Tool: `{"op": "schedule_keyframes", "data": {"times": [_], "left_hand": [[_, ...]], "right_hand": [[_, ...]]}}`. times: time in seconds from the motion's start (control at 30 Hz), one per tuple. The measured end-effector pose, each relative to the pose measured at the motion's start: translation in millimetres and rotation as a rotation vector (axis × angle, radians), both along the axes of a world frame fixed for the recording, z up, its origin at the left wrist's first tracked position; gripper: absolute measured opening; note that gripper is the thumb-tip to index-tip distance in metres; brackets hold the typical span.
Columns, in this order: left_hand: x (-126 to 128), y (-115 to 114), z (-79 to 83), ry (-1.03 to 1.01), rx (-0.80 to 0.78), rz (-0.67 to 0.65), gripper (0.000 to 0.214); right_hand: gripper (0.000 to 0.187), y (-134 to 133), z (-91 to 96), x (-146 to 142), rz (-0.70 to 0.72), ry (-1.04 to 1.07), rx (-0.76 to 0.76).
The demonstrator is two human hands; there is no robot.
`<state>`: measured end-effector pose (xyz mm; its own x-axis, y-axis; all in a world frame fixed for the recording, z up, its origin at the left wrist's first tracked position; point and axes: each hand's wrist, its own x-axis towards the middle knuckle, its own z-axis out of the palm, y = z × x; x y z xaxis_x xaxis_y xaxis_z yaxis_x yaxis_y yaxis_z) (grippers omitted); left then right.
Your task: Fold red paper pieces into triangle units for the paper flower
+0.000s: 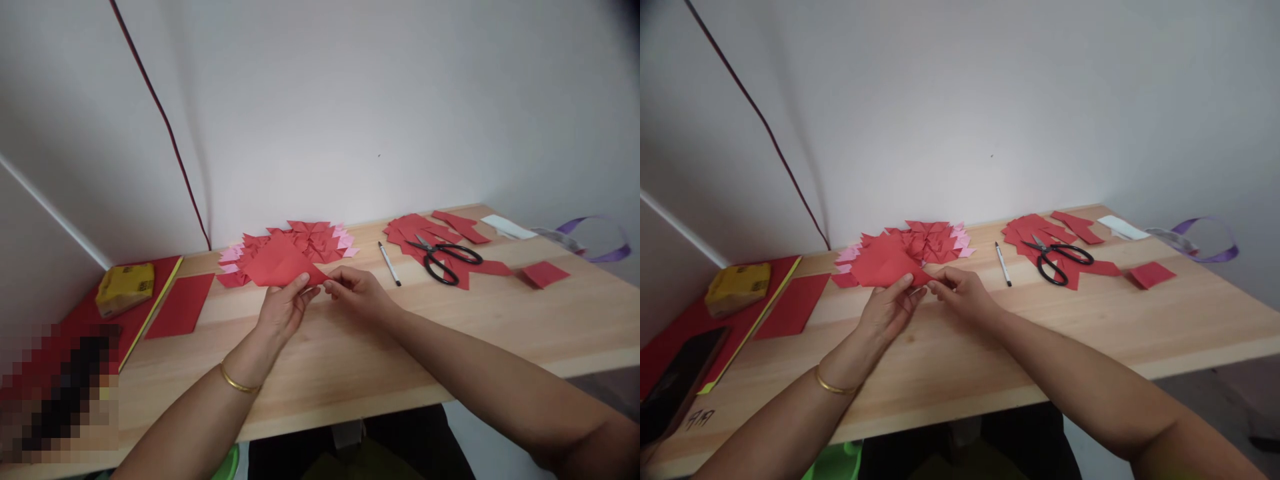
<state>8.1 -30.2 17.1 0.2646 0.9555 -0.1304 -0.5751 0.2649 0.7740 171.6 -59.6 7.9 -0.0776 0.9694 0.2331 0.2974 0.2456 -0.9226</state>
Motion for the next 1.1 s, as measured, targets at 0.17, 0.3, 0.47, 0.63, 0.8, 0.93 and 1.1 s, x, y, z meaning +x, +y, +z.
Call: {"op": "schedule_keyframes", "data": {"times": [0.17, 0.3, 0.47, 0.63, 0.8, 0.93, 1.1], "left_hand": [[0, 0, -0.2, 0.003, -0.003, 0.011, 0.023], [-1, 1, -2.8, -0.004, 0.001, 0.012, 0.023], [-1, 2, -3.7, -0.006, -0.002, 0.031, 0.021], [-1, 2, -3.1, 0.035, 0.009, 0.016, 0.021], [0, 0, -7.9, 0.076, 0.055, -0.036, 0.025], [3, -2, -14.9, 0.112, 0.085, -0.074, 0.031], [6, -3, -16.8, 0.167, 0.048, -0.076, 0.035]], "right_hand": [[0.024, 1, 1.5, -1, 0.007, 0.01, -0.013], [0.026, 2, 1.7, -1, 0.014, 0.06, -0.055], [0.029, 2, -1.4, 0, 0.1, 0.059, -0.08], [0.026, 3, -3.2, 1, 0.166, 0.038, -0.046], [0.025, 3, 0.8, 1, 0.103, 0.099, 0.059], [0.026, 2, 1.1, 0, 0.041, 0.111, 0.095], [0.022, 2, -0.2, -2, 0.002, 0.066, 0.117]]}}
